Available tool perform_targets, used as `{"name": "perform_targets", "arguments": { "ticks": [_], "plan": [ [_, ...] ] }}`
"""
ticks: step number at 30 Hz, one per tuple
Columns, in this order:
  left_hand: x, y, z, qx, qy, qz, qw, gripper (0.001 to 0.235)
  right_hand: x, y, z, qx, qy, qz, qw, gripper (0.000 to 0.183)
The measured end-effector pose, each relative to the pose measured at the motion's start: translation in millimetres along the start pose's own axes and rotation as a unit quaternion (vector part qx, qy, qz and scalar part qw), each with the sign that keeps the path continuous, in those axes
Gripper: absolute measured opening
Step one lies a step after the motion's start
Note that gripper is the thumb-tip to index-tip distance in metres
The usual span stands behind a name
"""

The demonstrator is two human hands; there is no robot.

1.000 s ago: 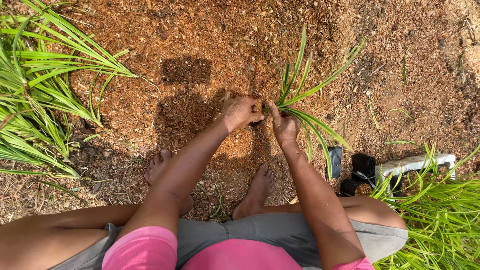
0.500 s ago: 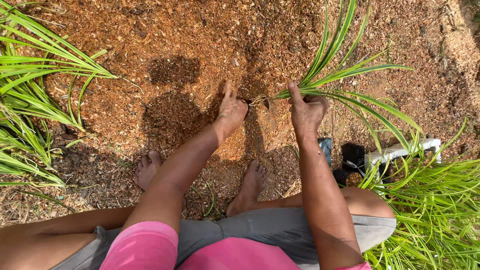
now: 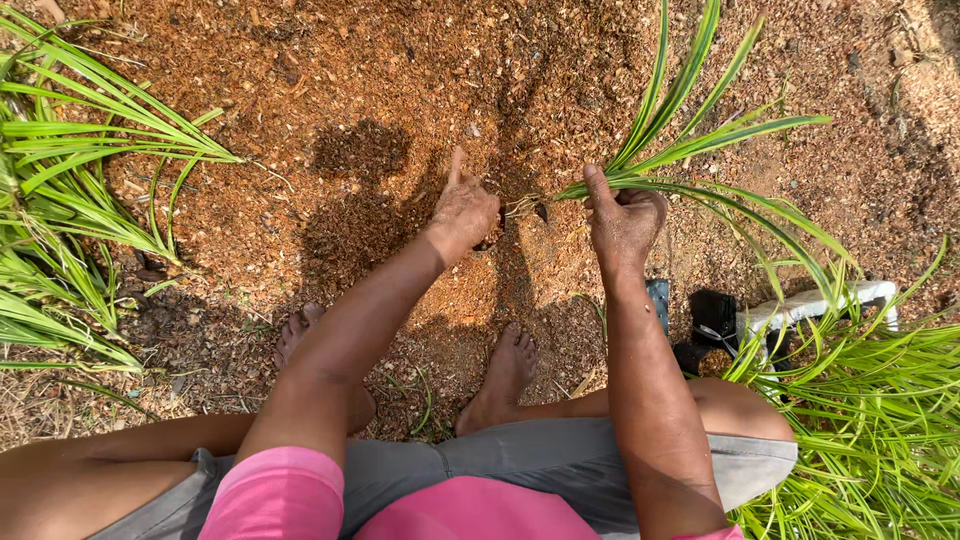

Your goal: The person sits on the ground and plants small green plants into the soil. They use their hands to dig holes, remove plants from black plastic nursery bags, place the plants into the holes, and cover the roots with soil.

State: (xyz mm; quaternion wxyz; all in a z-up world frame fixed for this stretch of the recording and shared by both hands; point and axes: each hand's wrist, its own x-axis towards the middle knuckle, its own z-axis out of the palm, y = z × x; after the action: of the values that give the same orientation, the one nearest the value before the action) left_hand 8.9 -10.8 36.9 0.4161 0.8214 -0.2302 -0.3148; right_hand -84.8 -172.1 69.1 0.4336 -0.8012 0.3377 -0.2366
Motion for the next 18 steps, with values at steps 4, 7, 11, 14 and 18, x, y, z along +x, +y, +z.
{"name": "perform_targets", "arguments": {
  "ticks": [4,7,11,14,18],
  "plan": [
    [1.2,-13.0,-29.9,0.198,0.000,0.020,0.980,0.018,-5.6,2.6,11.4,0.049,-0.022,0.020,0.998,0.031],
    [3.3,-20.0,-52.3,0.327,0.000,0.037,0.944,0.015,-18.9,3.7,29.3,0.040,-0.037,0.038,0.998,0.032],
    [1.5,-29.1,-69.4,0.362,0.024,0.052,0.930,0.019,-29.7,38.6,60.1,0.011,-0.045,0.056,0.997,0.034],
    [-10.4,-31.3,-67.4,0.358,0.016,0.052,0.932,0.027,-36.2,38.8,74.9,-0.034,-0.069,0.094,0.993,0.038],
    [14.7,-57.6,-16.5,0.286,-0.002,0.052,0.957,0.030,-47.9,77.0,74.5,-0.076,-0.068,0.096,0.990,0.035]
  ]
}}
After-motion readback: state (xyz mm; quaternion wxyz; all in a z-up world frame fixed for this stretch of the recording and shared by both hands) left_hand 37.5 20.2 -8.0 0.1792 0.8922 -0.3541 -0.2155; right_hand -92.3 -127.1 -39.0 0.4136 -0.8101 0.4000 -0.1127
